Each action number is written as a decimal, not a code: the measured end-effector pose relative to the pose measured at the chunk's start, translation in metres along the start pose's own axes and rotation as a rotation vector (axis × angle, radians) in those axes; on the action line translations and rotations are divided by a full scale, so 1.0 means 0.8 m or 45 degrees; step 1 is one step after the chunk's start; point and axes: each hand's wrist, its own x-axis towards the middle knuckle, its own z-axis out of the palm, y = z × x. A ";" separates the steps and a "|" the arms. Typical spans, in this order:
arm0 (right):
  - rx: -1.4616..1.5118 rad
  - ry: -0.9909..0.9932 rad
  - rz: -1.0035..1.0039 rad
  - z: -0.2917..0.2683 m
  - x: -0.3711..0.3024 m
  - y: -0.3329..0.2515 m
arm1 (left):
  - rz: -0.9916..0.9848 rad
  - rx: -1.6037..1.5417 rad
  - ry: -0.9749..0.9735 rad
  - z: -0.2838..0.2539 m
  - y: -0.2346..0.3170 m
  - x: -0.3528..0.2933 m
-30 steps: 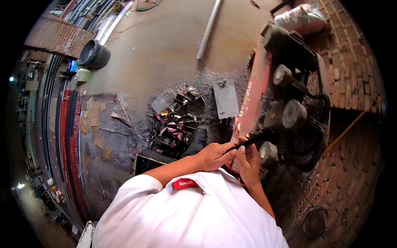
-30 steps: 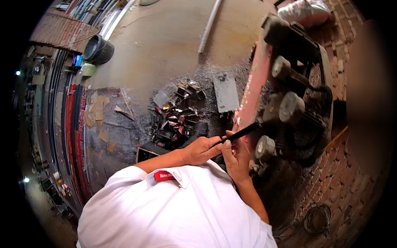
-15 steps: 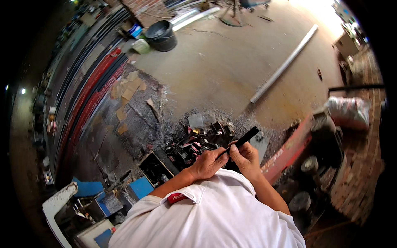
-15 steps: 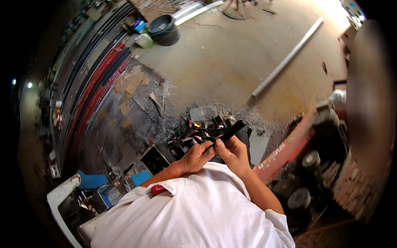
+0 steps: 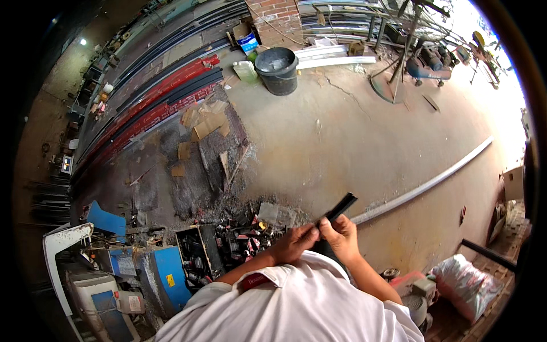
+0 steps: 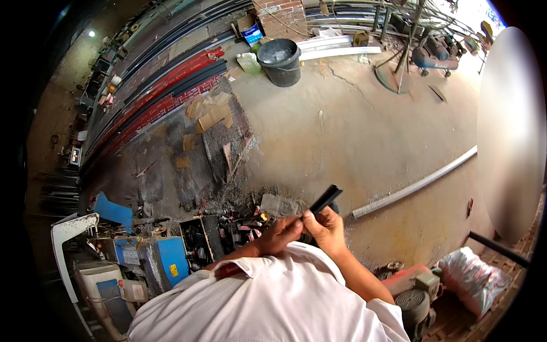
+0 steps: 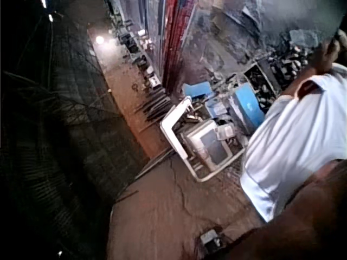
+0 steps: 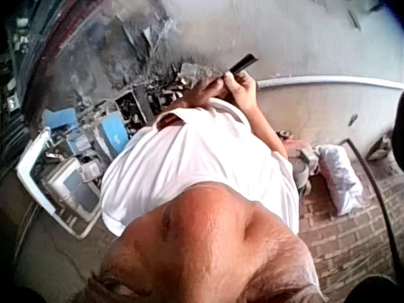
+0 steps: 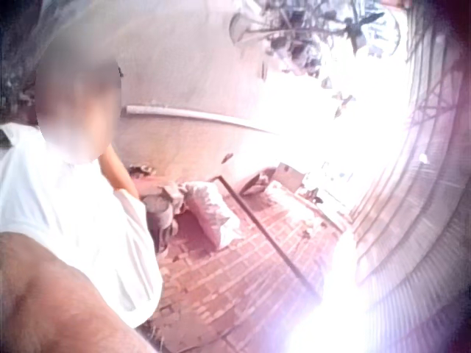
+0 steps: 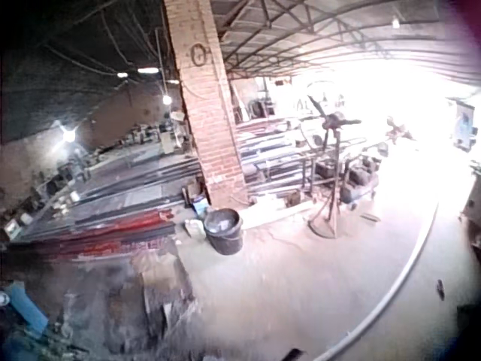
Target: The person sits on the floor and handles two black metal profiles, then walks to a miter saw to cut one profile. After cutting, the person walks through the workshop carrying the cut pieces and places them on a workbench.
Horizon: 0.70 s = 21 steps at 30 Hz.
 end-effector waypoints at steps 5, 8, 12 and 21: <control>-0.054 -0.191 -0.063 -0.054 0.112 -0.105 | 0.106 0.038 0.094 -0.005 0.088 0.120; -0.156 -0.247 -0.005 -0.039 0.187 -0.132 | 0.094 -0.245 0.205 -0.034 0.086 0.161; -0.074 -0.527 0.086 -0.005 0.294 -0.154 | 0.062 -0.344 0.349 -0.101 0.100 0.202; -0.243 -0.543 0.107 0.112 0.556 -0.178 | 0.099 -0.278 0.460 -0.335 0.134 0.331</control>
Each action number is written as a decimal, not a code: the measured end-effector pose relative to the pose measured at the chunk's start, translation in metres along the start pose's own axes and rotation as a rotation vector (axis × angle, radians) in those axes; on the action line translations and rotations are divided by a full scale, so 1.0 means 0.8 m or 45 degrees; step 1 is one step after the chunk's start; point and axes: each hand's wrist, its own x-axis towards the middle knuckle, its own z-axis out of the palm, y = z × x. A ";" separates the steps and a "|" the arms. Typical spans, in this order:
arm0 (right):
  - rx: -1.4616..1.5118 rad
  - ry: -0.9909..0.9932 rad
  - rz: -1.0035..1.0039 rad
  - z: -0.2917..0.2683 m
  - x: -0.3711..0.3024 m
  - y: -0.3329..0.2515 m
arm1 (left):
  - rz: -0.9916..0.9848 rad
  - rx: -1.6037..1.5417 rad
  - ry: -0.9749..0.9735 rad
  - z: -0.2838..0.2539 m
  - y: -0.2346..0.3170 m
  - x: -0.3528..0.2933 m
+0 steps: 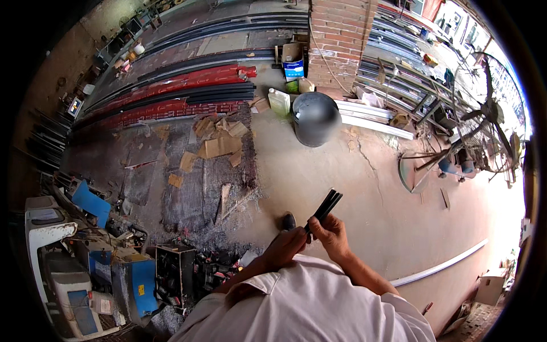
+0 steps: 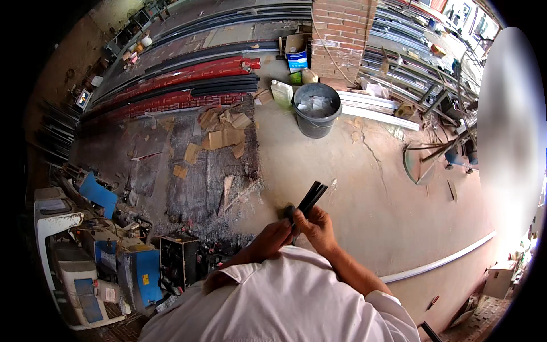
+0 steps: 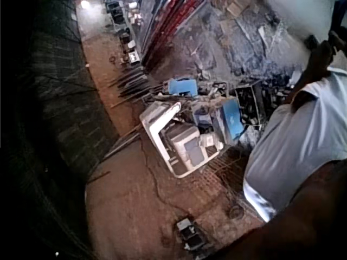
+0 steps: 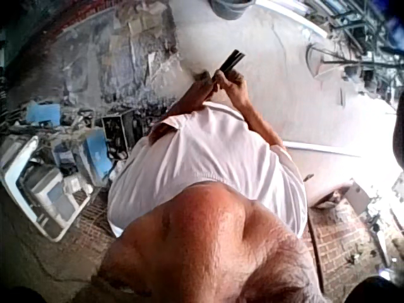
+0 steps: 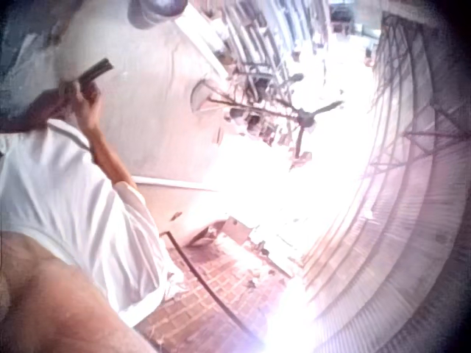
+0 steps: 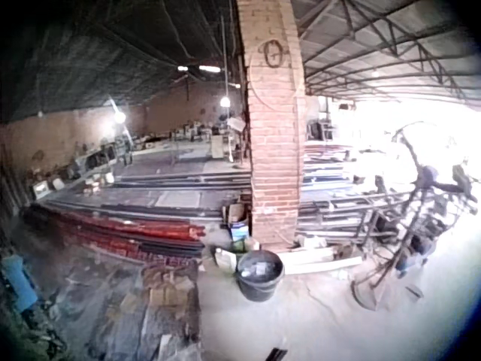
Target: The person sits on the floor and handles two black metal profiles, then walks to a miter saw to cut one profile. After cutting, the person walks through the workshop carrying the cut pieces and places them on a workbench.
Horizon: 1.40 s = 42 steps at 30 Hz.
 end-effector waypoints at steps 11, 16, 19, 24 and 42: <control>-0.036 0.054 0.101 0.025 0.333 -0.109 | 0.061 0.414 0.167 -0.210 0.196 0.196; -0.254 -0.159 0.144 0.028 0.505 -0.122 | -0.054 0.086 0.325 -0.288 0.220 0.288; -0.293 -0.284 0.213 0.033 0.614 -0.138 | -0.049 -0.037 0.413 -0.347 0.246 0.349; -0.302 -0.503 0.171 0.058 0.790 -0.211 | 0.021 0.053 0.545 -0.456 0.307 0.447; -0.228 -0.322 0.141 0.209 1.297 -0.288 | 0.148 0.109 0.534 -0.895 0.514 0.732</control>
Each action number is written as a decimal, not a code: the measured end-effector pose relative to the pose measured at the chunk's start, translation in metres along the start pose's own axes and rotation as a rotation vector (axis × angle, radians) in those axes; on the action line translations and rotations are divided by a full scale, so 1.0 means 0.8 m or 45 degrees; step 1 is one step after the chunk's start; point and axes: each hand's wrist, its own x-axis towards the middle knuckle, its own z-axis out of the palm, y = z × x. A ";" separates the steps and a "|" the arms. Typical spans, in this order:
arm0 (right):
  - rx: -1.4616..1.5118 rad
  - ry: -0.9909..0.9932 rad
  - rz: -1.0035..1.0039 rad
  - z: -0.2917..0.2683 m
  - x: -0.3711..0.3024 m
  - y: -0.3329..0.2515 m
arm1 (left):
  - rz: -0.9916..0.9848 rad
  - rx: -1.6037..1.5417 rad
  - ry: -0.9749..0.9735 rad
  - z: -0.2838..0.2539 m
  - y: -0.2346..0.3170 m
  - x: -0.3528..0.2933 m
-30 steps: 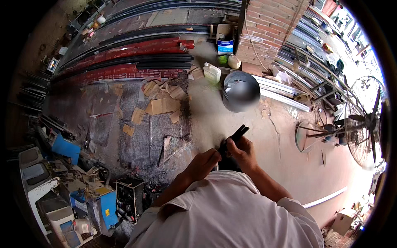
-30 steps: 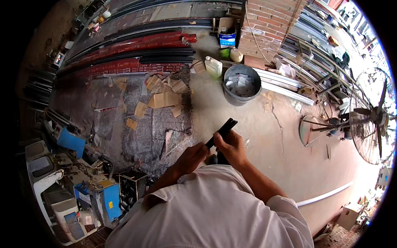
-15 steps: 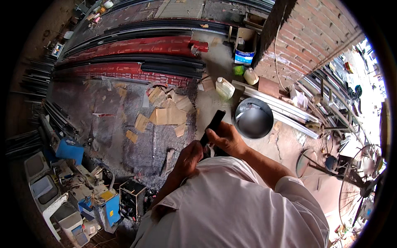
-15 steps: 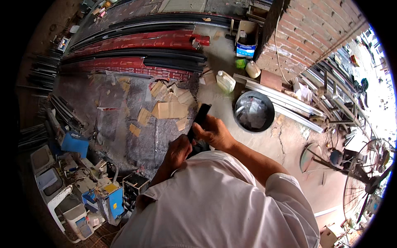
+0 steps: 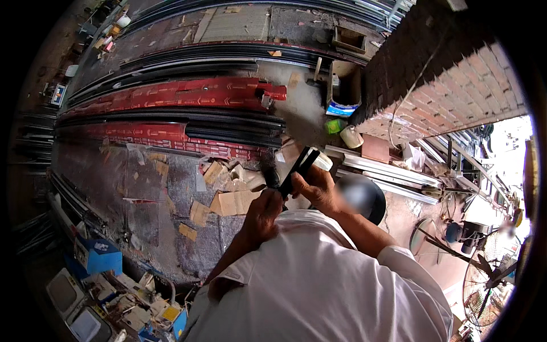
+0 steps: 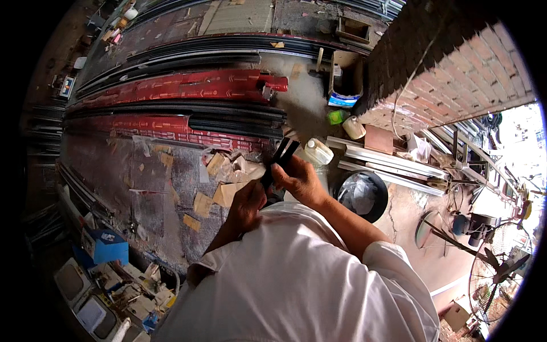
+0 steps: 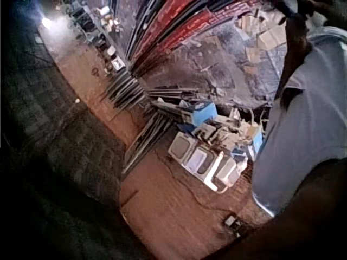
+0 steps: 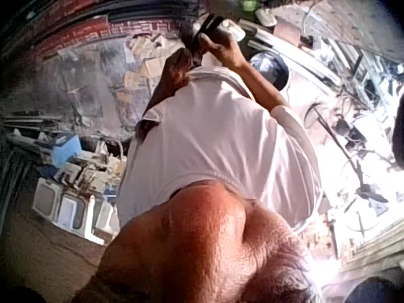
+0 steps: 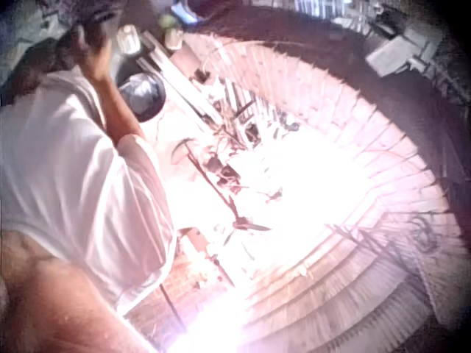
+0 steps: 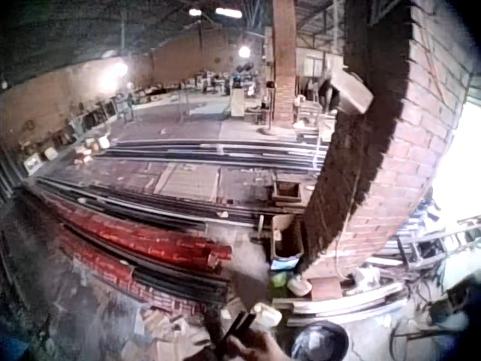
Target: The person sits on the floor and handles two black metal profiles, then walks to a miter saw to cut one profile. After cutting, the person walks through the workshop carrying the cut pieces and places them on a workbench.
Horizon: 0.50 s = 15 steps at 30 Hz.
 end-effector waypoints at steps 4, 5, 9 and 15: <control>-0.080 0.000 0.050 0.008 0.097 -0.055 | 0.012 -0.035 -0.095 -0.073 0.047 0.090; -0.039 0.026 0.030 0.011 0.118 -0.064 | -0.020 -0.101 -0.081 -0.084 0.056 0.110; 0.051 0.039 0.050 0.014 0.194 -0.103 | 0.018 0.071 0.001 -0.116 0.086 0.184; -0.034 -0.123 0.198 -0.014 0.326 -0.129 | 0.063 0.118 0.177 -0.143 0.099 0.294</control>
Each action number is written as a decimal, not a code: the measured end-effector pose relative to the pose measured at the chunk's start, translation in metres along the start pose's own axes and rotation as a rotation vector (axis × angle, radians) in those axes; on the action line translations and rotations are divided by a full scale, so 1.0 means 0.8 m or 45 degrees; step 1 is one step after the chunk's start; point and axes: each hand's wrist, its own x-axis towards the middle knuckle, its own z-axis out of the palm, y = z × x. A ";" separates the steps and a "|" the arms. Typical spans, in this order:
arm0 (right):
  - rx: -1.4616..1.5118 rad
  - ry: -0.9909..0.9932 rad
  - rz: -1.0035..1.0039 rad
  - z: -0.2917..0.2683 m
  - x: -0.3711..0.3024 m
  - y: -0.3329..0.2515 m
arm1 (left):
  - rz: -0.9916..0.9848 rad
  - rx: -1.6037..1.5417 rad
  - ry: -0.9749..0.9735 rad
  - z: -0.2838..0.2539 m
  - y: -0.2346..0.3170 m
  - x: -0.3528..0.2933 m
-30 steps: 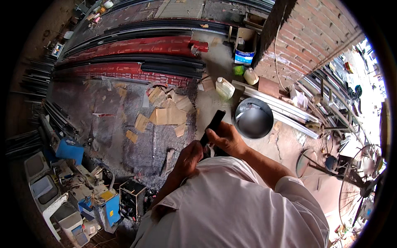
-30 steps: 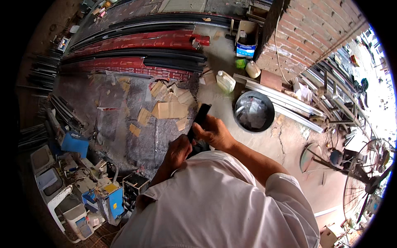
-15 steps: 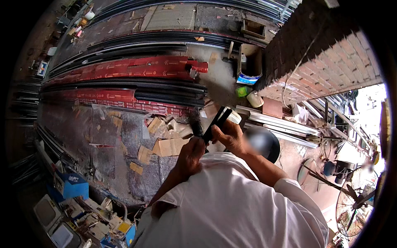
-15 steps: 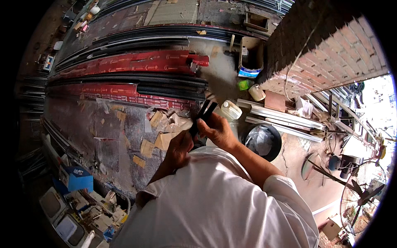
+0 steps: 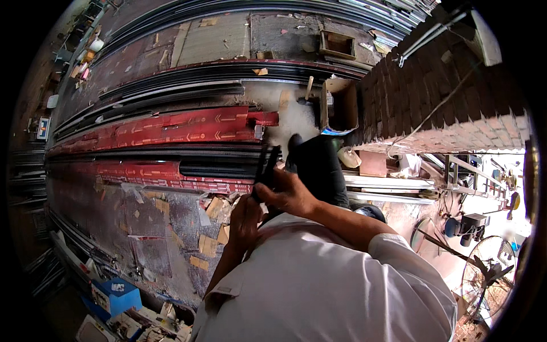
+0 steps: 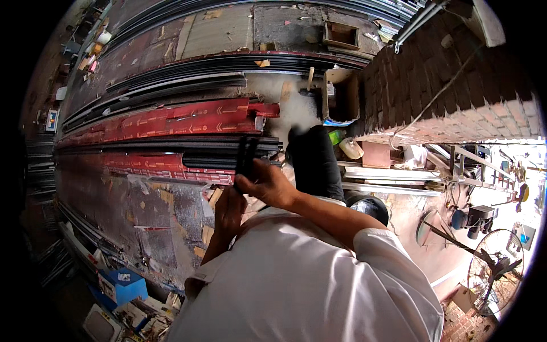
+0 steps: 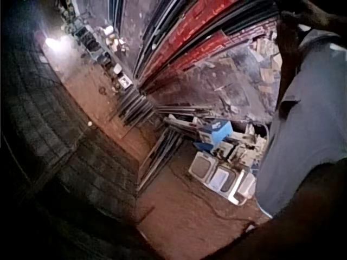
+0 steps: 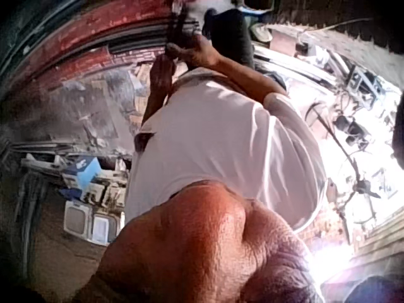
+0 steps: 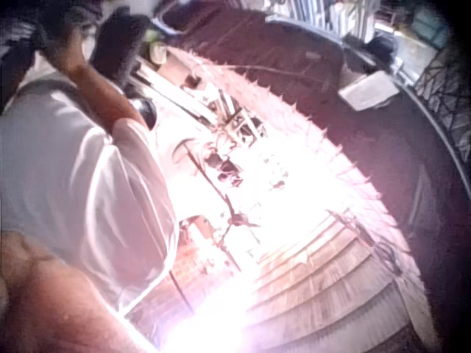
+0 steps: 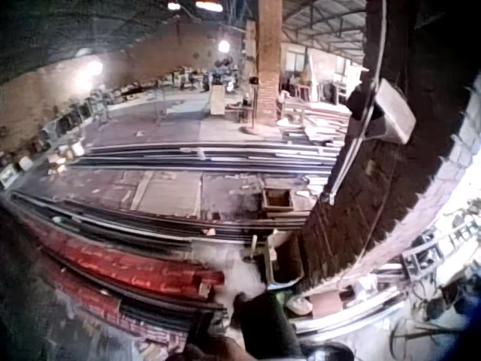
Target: The person sits on the floor and handles two black metal profiles, then walks to a miter saw to cut one profile. After cutting, the person walks through the workshop carrying the cut pieces and places them on a workbench.
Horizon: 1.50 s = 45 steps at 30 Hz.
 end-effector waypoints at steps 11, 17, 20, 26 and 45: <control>0.058 -0.266 -0.233 -0.213 0.349 -0.074 | -0.355 -0.422 0.495 0.051 -0.018 0.364; -0.027 -0.233 -0.067 -0.374 0.464 -0.220 | -0.344 -0.345 0.371 0.107 0.097 0.583; -0.042 -0.202 -0.057 -0.429 0.502 -0.292 | -0.247 -0.277 0.316 0.121 0.149 0.671; -0.265 -0.022 -0.131 -0.515 0.590 -0.350 | -0.117 -0.086 0.175 0.124 0.176 0.824; 0.195 0.493 -0.048 -0.799 1.162 -0.555 | -0.078 0.080 -0.411 -0.001 0.199 1.582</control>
